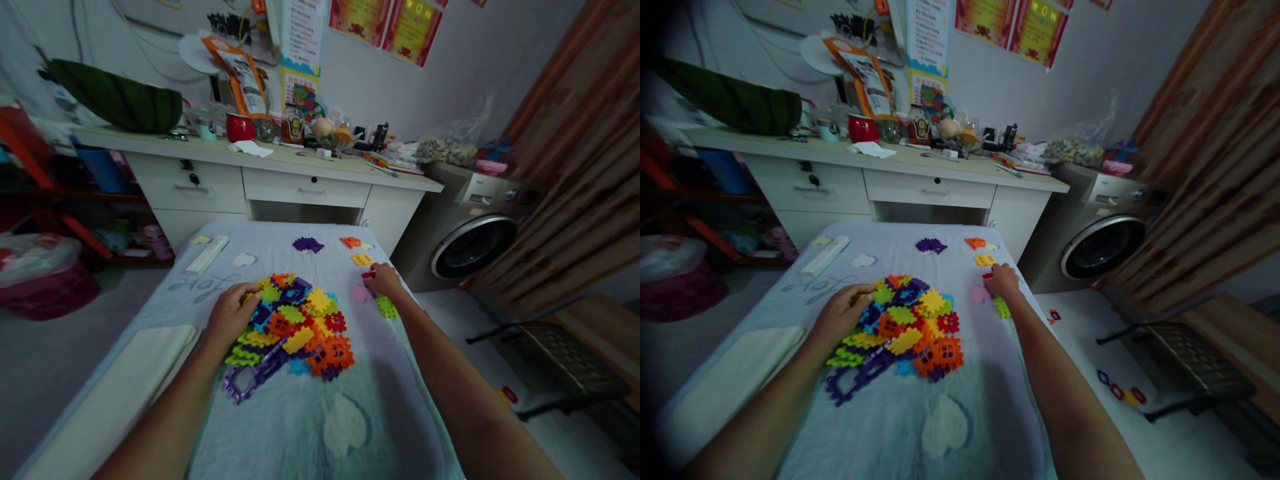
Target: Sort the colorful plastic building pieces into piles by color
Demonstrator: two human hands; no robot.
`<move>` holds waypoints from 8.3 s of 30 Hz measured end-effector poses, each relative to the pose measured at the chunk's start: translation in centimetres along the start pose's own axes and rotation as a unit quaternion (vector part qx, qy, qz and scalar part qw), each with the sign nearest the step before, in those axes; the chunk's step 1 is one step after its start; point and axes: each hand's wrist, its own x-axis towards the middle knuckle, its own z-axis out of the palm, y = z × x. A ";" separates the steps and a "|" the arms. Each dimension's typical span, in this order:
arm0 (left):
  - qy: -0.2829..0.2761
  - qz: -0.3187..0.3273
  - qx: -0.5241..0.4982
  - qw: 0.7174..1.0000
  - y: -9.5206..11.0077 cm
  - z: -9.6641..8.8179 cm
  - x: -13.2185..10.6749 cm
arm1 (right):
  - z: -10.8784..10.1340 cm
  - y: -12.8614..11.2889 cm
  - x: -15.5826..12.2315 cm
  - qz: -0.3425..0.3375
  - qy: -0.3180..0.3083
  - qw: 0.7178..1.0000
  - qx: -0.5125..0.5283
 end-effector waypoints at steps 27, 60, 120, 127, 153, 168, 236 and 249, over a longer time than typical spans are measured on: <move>0.009 -0.005 -0.005 1.000 0.5 0.0 -0.3 | -0.4 -8.0 4.2 -0.084 0.045 0.995 0.041; 0.000 -0.003 -0.002 1.000 0.6 -0.1 -0.1 | -0.7 -0.7 4.4 -0.026 0.062 0.992 0.110; -0.171 0.007 0.204 0.964 10.2 -6.1 -4.2 | 0.4 3.7 -10.1 0.014 0.069 0.923 0.378; -0.036 0.048 0.183 0.981 6.9 -3.8 -7.9 | 0.6 2.6 -11.4 0.070 0.112 0.973 0.187; 0.017 0.029 0.042 0.999 4.6 -1.9 -8.4 | 3.6 -4.5 -14.3 -0.227 0.048 0.926 0.298; 0.009 0.021 0.045 0.999 4.9 -1.9 -8.1 | 4.1 -4.2 -14.0 -0.230 0.058 0.914 0.330; -0.075 0.202 0.107 0.971 9.6 -2.0 -9.8 | 3.0 -6.5 -13.0 -0.117 -0.039 0.785 0.607; -0.023 0.125 0.106 0.986 9.1 -2.6 -9.2 | 4.6 -5.8 -11.8 -0.056 0.057 0.764 0.640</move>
